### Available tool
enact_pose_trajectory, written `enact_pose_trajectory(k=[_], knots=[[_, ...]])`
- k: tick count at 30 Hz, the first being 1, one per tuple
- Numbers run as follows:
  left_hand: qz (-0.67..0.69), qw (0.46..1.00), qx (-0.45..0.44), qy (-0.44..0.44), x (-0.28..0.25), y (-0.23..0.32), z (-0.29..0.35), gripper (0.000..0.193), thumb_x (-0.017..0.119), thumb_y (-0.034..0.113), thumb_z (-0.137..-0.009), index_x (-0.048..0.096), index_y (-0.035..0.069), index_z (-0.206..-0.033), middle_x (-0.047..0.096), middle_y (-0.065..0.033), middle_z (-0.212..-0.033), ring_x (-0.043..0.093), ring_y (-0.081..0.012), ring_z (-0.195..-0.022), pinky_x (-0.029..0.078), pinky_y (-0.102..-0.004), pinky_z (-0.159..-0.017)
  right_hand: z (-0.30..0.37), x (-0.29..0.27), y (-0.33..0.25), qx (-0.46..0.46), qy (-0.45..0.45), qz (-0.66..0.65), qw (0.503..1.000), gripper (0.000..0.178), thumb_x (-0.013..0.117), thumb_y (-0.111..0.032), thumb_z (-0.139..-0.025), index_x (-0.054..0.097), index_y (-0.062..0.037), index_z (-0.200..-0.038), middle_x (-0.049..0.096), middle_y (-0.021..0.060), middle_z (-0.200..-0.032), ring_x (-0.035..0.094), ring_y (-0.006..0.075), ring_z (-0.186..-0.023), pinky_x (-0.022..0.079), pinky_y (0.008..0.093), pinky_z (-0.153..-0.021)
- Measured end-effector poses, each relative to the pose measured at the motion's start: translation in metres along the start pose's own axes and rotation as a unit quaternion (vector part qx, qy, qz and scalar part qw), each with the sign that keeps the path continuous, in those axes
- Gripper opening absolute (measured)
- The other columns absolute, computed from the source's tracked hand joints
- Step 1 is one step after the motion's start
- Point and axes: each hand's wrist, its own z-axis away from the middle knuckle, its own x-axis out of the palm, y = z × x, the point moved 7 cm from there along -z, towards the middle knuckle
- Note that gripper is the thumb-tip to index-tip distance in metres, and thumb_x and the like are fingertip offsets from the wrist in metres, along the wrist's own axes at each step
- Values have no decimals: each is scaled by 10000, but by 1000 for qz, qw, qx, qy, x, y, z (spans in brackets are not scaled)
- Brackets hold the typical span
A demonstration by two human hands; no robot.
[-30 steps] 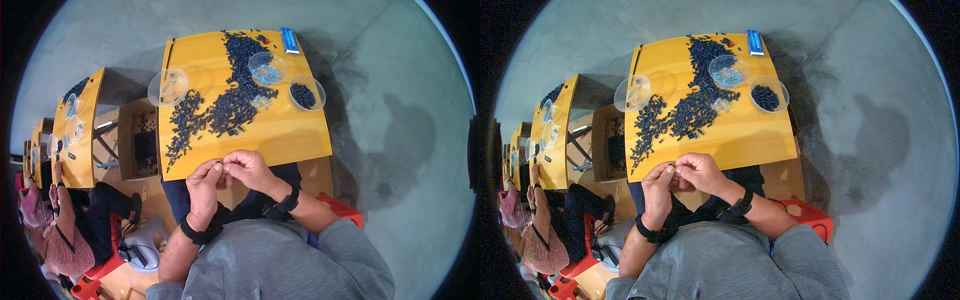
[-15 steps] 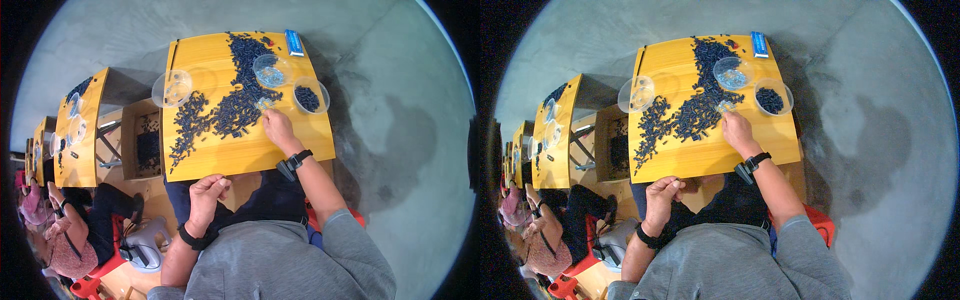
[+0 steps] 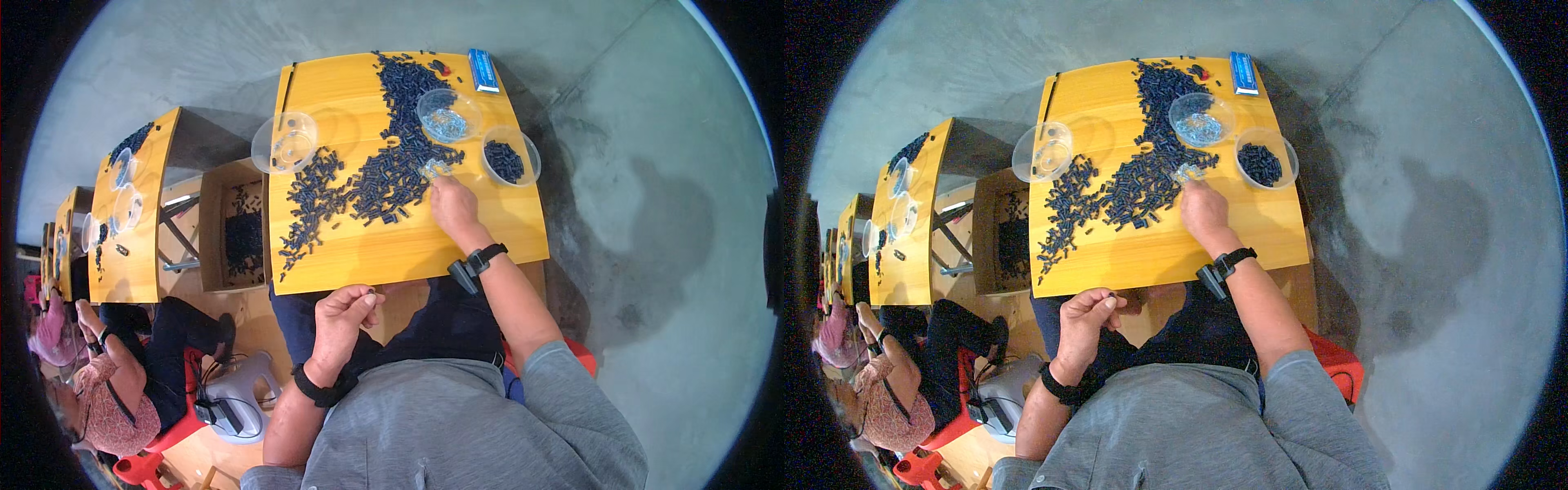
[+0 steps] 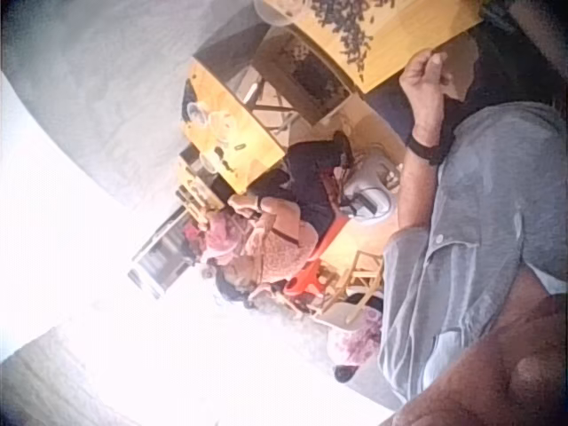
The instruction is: Assembling small black and blue plastic components by hand on a yellow table.
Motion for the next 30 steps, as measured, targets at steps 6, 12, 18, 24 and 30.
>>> enact_pose_trajectory(k=[6,12,18,24,30], knots=[[-13,1000,-15,12,-3,-7,3,93,572,56,-884,636,-6,-911,676,-73,-840,556,-87,-593,458,-222,-557,0,-10,-5,-12,20,-35,999,128,583,-149,-812,564,-23,-823,611,184,-786,615,370,-697,497,470,-628],[-5,1000,-25,15,-1,-9,4,87,604,40,-863,650,-5,-922,668,-37,-801,551,-63,-595,452,-201,-552,-1,-7,-7,-9,11,-31,999,123,577,-152,-819,582,-30,-829,609,180,-777,617,365,-689,499,470,-618],[-15,1000,-1,6,-2,-5,4,94,586,56,-878,634,0,-937,682,-80,-861,561,-88,-600,464,-223,-558,-3,5,-3,-3,1,18,1000,123,546,-147,-836,596,-35,-828,615,184,-753,622,360,-660,507,461,-605],[-5,1000,17,11,-3,2,7,94,581,60,-883,640,5,-930,680,-75,-862,561,-86,-616,462,-227,-576,6,-13,-5,-63,88,-102,989,131,567,-111,-844,571,10,-793,634,166,-752,643,281,-625,515,388,-526],[6,999,49,11,1,20,5,114,593,40,-881,649,-12,-966,671,-57,-830,552,-79,-628,461,-215,-585,31,-15,-30,185,-143,-623,746,101,570,-66,-888,597,32,-889,614,57,-744,627,115,-654,529,244,-520]])
